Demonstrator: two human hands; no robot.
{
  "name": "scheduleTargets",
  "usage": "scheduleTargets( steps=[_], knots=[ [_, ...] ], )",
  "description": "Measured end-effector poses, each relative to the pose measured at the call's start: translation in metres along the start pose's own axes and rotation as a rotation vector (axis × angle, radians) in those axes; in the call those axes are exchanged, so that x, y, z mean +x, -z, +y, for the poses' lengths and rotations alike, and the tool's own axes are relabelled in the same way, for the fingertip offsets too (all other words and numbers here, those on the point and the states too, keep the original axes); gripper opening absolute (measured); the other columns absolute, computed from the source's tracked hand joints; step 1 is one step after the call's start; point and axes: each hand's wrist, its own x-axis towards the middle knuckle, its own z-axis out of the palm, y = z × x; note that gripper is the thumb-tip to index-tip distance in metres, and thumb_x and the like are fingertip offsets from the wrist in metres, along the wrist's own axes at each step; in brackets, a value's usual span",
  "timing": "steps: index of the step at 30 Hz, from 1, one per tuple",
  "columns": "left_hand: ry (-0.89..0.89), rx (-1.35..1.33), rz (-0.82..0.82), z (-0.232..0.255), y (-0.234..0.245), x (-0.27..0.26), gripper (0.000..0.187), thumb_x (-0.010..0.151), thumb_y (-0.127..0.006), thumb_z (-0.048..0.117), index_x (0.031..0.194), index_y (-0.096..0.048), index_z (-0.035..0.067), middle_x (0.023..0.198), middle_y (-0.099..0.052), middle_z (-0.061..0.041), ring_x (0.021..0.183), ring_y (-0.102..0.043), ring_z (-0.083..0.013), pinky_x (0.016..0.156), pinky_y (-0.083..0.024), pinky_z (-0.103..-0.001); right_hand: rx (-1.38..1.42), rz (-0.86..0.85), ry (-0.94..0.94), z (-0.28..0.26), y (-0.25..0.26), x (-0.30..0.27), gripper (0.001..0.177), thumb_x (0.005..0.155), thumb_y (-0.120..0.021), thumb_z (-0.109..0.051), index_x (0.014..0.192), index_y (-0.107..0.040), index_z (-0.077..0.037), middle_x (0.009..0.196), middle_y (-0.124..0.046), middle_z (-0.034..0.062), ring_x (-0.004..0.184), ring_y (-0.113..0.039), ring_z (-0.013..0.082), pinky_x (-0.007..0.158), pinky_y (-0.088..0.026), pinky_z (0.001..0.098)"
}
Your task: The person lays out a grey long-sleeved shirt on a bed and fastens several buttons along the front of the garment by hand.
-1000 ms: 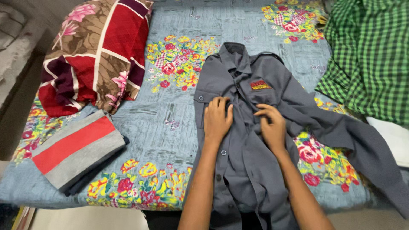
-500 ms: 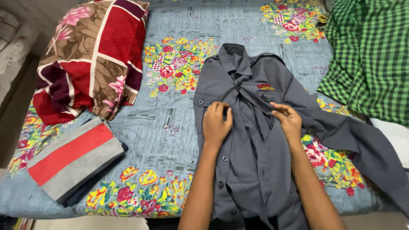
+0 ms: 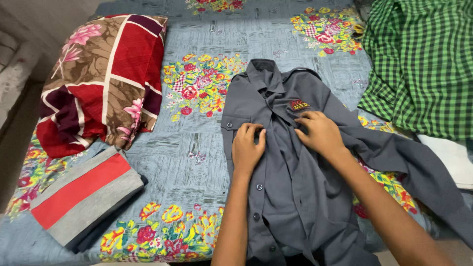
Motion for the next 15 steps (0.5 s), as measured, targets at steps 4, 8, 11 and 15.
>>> scheduleTargets(
  steps=[4,8,11,15],
  knots=[
    [0.166,-0.077,-0.068,0.003,0.003,0.003,0.016,0.085,-0.077,0.022,0.095,-0.074,0.010,0.093,-0.071,-0.004,0.078,-0.069,-0.0198,0.071,-0.054,-0.034,0.104,0.145,-0.085,-0.017,0.009,0.000,0.015,0.088,-0.074,-0.019,0.098,-0.078,-0.008,0.122,-0.070,0.0045,0.114,-0.066,0.0270,0.091,-0.054,0.0379],
    [0.260,-0.177,-0.086,-0.001,0.005,0.003,0.018,0.082,-0.080,0.021,0.096,-0.076,0.011,0.090,-0.074,-0.002,0.071,-0.069,-0.0142,0.065,-0.055,-0.029,0.185,0.236,-0.185,-0.039,0.006,0.007,0.012,0.089,-0.079,-0.017,0.096,-0.080,-0.008,0.105,-0.070,0.0081,0.101,-0.068,0.0273,0.086,-0.054,0.0361],
    [0.262,-0.247,-0.083,-0.008,0.001,0.003,0.019,0.083,-0.081,0.018,0.099,-0.076,0.010,0.090,-0.075,-0.003,0.069,-0.068,-0.0123,0.065,-0.054,-0.027,0.681,0.024,-0.463,-0.037,-0.025,0.015,0.021,0.089,-0.078,-0.020,0.105,-0.077,-0.006,0.095,-0.076,0.0043,0.082,-0.072,0.0132,0.074,-0.055,0.0272],
    [0.321,-0.319,-0.057,-0.015,-0.006,0.001,0.021,0.081,-0.084,0.016,0.098,-0.077,0.006,0.090,-0.078,-0.003,0.068,-0.068,-0.0096,0.066,-0.054,-0.025,1.061,0.036,-0.539,-0.038,-0.070,0.004,0.023,0.089,-0.078,-0.016,0.106,-0.078,-0.001,0.093,-0.077,0.0024,0.082,-0.068,0.0065,0.074,-0.053,0.0234]
  ],
)
